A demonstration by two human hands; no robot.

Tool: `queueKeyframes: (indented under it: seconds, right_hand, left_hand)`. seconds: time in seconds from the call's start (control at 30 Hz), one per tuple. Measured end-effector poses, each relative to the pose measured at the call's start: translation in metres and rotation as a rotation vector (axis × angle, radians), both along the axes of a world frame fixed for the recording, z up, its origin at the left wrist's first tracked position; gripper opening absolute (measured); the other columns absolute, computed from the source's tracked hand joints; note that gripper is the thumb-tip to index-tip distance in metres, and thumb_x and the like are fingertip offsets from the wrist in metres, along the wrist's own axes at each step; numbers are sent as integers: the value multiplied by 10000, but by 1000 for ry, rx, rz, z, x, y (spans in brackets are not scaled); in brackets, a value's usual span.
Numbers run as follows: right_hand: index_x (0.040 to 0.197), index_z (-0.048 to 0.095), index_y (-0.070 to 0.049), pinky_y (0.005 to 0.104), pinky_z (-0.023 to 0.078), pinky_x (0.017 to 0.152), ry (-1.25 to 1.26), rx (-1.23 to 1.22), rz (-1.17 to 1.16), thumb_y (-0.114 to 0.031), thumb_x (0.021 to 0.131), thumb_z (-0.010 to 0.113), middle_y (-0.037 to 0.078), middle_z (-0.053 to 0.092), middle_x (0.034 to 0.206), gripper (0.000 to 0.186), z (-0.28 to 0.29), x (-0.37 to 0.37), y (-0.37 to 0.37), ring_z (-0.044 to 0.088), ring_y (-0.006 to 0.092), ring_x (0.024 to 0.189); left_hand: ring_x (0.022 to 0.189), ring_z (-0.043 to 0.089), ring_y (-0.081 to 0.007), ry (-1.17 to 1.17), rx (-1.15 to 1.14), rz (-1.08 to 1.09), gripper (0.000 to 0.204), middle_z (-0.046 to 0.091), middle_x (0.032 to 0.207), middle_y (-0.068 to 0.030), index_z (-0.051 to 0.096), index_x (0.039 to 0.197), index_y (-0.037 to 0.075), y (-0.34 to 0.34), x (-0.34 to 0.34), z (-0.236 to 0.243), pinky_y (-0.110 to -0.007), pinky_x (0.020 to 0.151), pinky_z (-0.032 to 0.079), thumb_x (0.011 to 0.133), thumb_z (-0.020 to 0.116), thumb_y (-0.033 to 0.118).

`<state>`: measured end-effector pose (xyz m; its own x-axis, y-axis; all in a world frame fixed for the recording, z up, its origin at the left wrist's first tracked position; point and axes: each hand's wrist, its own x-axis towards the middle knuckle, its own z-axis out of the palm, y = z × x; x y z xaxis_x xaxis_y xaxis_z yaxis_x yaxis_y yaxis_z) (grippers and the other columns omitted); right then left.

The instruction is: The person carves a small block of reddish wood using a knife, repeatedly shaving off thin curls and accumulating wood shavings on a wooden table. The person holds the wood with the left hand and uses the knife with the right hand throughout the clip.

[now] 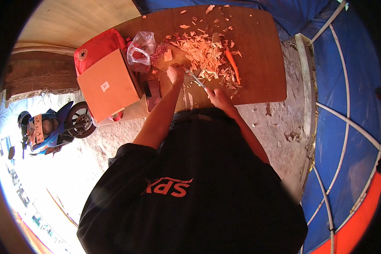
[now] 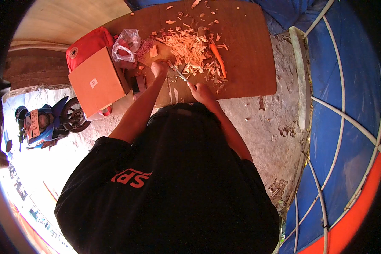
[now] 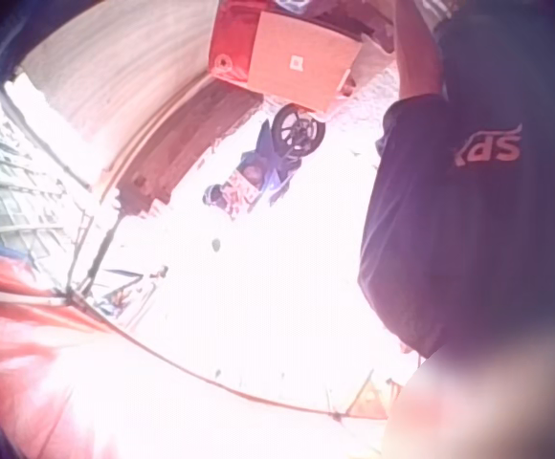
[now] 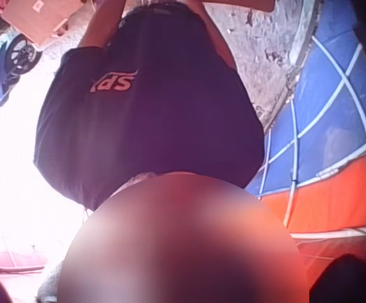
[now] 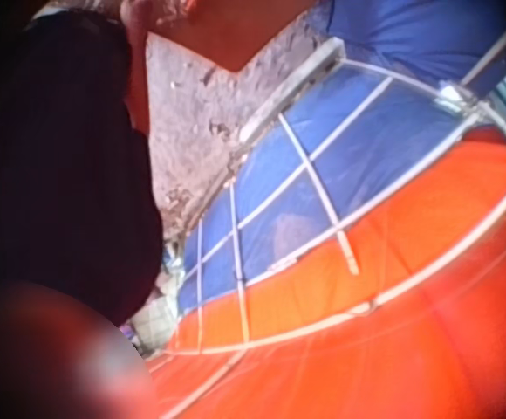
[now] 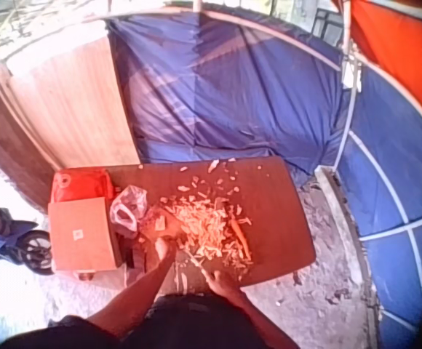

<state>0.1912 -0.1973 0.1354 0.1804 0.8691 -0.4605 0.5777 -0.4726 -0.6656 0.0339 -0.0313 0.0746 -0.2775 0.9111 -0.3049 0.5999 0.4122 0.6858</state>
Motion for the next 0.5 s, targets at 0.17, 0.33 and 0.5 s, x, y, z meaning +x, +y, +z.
queueKeyframes:
  seconds: [0.17,0.33,0.5]
  right_hand:
    - [659,600,57,525,461,596,-208,108,94,-482,937,436,293,585,667,629,6,-6,3,596,465,666]
    - [679,622,45,531,480,635,-273,-6,151,-444,956,385,286,603,694,610,19,-14,9,613,456,697]
    - [714,633,33,517,492,637,-331,11,127,-420,965,369,262,616,687,581,21,-24,18,621,440,683]
  left_hand:
    - [739,670,-335,53,39,5,124,674,748,-170,740,767,101,1,0,1,-405,678,531,692,696,191]
    - [752,670,-331,-8,11,-21,108,681,748,-168,741,749,100,5,-3,-8,-401,689,527,694,661,149]
    - [724,664,-338,99,53,-135,113,665,737,-183,734,752,96,7,-6,-12,-406,673,525,697,665,167]
